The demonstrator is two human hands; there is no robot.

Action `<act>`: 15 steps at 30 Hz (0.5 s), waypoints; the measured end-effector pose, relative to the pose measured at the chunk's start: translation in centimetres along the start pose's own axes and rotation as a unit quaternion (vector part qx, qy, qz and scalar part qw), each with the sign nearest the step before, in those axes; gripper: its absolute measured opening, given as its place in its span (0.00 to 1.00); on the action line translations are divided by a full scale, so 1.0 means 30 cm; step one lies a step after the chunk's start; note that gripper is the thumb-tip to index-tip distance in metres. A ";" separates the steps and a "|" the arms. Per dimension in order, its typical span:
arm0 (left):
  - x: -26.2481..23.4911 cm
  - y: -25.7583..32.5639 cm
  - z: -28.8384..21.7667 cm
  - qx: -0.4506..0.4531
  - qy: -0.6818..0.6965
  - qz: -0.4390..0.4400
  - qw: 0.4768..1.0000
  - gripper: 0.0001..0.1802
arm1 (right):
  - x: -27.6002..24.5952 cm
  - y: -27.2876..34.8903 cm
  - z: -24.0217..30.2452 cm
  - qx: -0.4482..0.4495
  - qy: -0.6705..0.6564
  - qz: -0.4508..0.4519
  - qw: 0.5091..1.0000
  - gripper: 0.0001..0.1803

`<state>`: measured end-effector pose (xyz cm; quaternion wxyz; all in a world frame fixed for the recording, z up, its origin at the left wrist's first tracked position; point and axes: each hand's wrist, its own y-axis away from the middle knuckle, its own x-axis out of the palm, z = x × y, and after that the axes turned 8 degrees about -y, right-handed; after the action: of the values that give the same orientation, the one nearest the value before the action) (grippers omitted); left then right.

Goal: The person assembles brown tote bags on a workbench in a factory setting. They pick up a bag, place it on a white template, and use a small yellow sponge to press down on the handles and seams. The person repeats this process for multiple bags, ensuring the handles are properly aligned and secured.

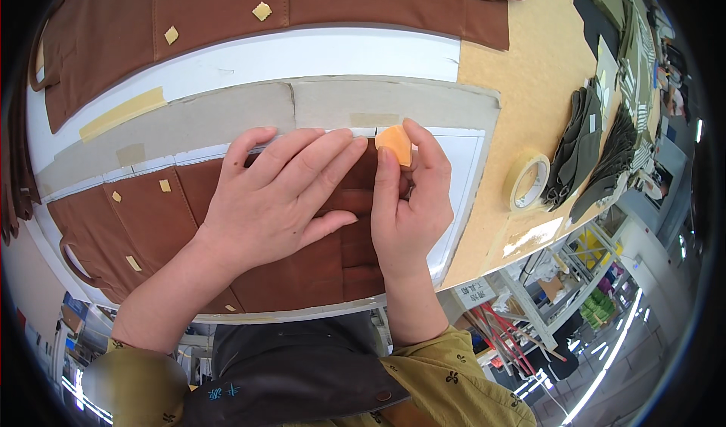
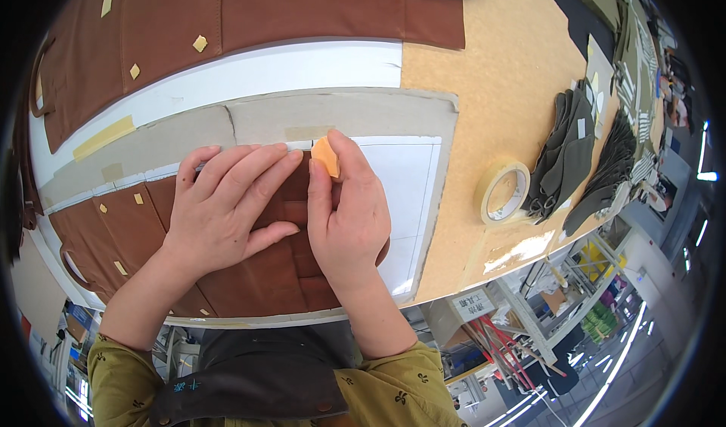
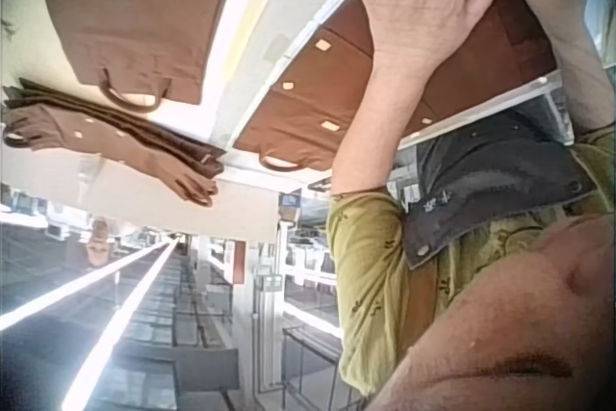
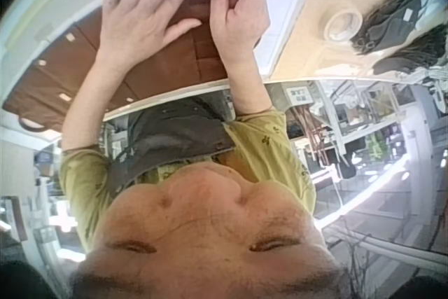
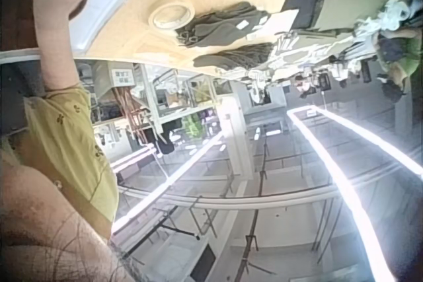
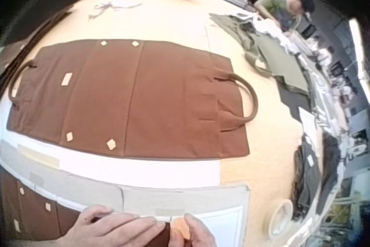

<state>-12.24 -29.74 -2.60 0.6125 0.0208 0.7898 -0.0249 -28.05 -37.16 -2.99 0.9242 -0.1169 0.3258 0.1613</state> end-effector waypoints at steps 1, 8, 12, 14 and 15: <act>0.001 0.000 0.000 0.000 0.000 0.000 1.000 0.38 | 0.001 0.000 -0.001 -0.002 0.006 0.001 1.000 0.18; 0.000 0.000 0.001 -0.001 0.003 0.002 1.000 0.39 | 0.002 0.000 0.002 0.004 0.003 0.001 1.000 0.18; 0.002 0.001 0.000 -0.003 0.003 0.000 1.000 0.39 | 0.007 -0.002 0.001 -0.004 0.012 -0.006 1.000 0.18; 0.003 0.000 0.000 -0.004 0.003 -0.001 1.000 0.38 | 0.006 -0.001 0.001 0.003 0.001 -0.003 1.000 0.18; 0.003 0.000 0.000 -0.003 0.002 0.000 1.000 0.38 | 0.002 0.002 0.002 0.014 -0.012 0.001 1.000 0.18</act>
<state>-12.26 -29.73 -2.69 0.6110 0.0188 0.7911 -0.0224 -27.98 -37.07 -2.98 0.9293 -0.1020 0.3172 0.1594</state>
